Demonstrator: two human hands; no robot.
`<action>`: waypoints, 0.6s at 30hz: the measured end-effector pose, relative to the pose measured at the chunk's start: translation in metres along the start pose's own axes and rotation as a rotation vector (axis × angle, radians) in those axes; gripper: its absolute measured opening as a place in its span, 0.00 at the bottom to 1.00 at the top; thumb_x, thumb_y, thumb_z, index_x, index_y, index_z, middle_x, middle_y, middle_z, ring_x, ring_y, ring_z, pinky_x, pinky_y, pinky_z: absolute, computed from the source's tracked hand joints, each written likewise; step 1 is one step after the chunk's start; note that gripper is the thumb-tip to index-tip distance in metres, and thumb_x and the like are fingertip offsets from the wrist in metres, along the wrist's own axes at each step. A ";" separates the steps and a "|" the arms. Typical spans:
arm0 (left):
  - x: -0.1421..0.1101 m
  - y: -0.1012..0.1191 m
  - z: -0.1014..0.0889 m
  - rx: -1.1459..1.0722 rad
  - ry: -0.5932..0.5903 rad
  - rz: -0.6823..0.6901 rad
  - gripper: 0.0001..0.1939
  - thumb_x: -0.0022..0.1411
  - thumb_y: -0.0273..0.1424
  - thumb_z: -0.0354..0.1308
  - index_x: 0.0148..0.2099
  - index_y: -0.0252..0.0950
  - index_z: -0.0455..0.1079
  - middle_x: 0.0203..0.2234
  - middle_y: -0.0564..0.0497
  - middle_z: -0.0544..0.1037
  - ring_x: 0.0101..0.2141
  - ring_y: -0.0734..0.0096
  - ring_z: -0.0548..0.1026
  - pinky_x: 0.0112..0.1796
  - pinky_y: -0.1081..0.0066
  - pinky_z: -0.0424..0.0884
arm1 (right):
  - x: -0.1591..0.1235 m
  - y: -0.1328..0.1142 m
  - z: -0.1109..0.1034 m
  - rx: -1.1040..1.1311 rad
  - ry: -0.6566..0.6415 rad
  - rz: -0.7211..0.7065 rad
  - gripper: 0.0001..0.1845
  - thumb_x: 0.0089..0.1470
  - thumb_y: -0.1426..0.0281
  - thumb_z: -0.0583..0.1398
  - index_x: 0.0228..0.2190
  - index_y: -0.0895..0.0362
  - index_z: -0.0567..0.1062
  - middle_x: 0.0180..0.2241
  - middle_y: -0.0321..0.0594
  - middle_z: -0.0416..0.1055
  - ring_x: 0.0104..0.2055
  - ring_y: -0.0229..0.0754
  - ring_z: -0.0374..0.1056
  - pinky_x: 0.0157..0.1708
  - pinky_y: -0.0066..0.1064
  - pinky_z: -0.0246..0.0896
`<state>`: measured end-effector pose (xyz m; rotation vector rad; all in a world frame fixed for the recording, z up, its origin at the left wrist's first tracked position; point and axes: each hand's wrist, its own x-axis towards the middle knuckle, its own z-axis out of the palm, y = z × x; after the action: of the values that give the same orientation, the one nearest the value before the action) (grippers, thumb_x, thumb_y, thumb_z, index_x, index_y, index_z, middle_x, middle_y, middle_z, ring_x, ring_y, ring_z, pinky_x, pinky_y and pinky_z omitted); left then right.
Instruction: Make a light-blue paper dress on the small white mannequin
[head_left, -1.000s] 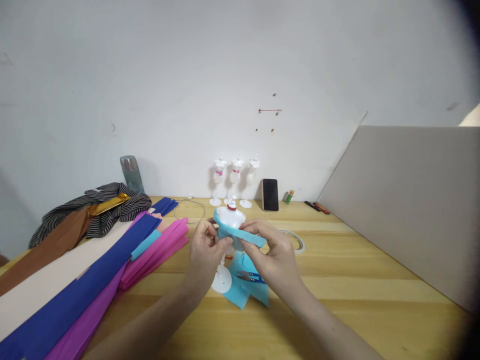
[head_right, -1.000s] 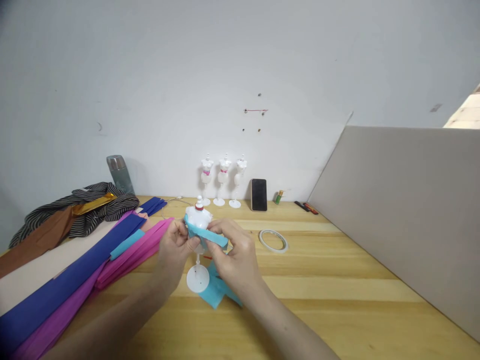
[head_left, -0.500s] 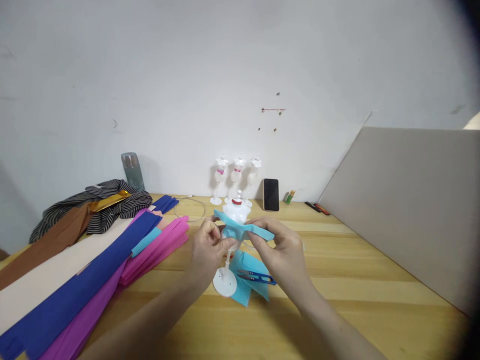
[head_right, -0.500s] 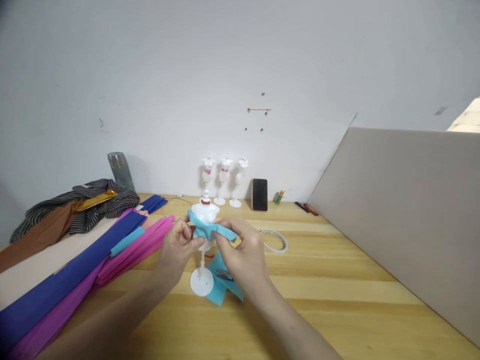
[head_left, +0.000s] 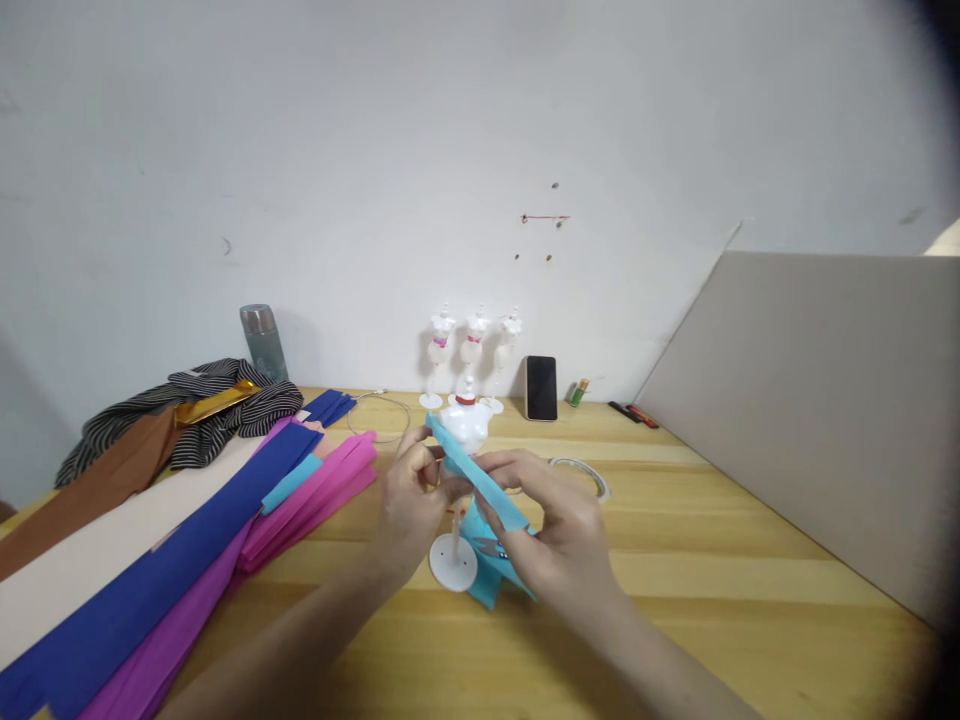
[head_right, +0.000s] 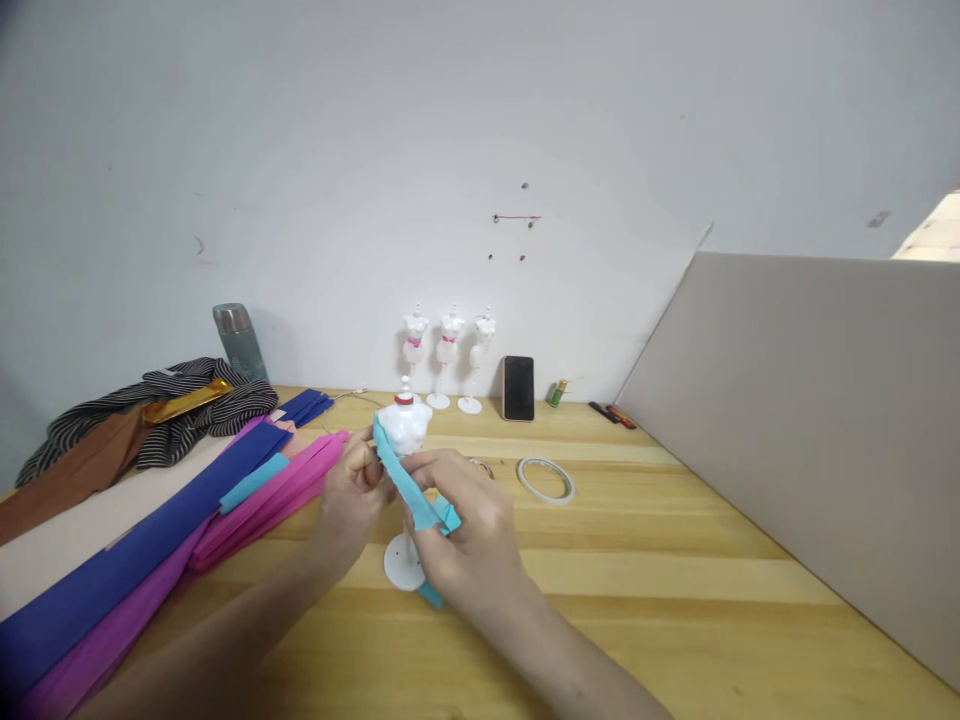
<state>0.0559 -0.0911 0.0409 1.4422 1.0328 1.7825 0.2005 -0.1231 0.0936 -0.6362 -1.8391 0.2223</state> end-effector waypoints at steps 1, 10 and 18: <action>0.000 0.000 0.000 0.019 -0.006 0.019 0.23 0.46 0.28 0.68 0.19 0.37 0.53 0.43 0.47 0.71 0.39 0.65 0.71 0.38 0.67 0.65 | -0.001 -0.001 0.000 0.004 -0.004 0.002 0.09 0.50 0.80 0.57 0.28 0.54 0.72 0.34 0.39 0.77 0.35 0.42 0.74 0.34 0.33 0.69; -0.001 -0.008 -0.002 0.025 -0.079 0.058 0.19 0.51 0.33 0.67 0.20 0.37 0.58 0.46 0.44 0.72 0.45 0.59 0.72 0.41 0.64 0.69 | -0.001 -0.006 0.003 0.075 -0.024 -0.015 0.09 0.50 0.80 0.56 0.29 0.54 0.72 0.37 0.41 0.79 0.35 0.41 0.76 0.34 0.30 0.70; -0.001 -0.004 0.002 0.098 -0.025 0.163 0.24 0.52 0.29 0.64 0.20 0.37 0.49 0.43 0.46 0.74 0.38 0.64 0.75 0.35 0.65 0.70 | -0.002 -0.002 -0.002 0.143 -0.020 0.141 0.06 0.53 0.76 0.59 0.26 0.55 0.72 0.36 0.41 0.79 0.37 0.44 0.76 0.37 0.33 0.70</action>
<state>0.0576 -0.0898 0.0371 1.6462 1.0283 1.8440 0.2023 -0.1266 0.0938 -0.6662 -1.7812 0.4511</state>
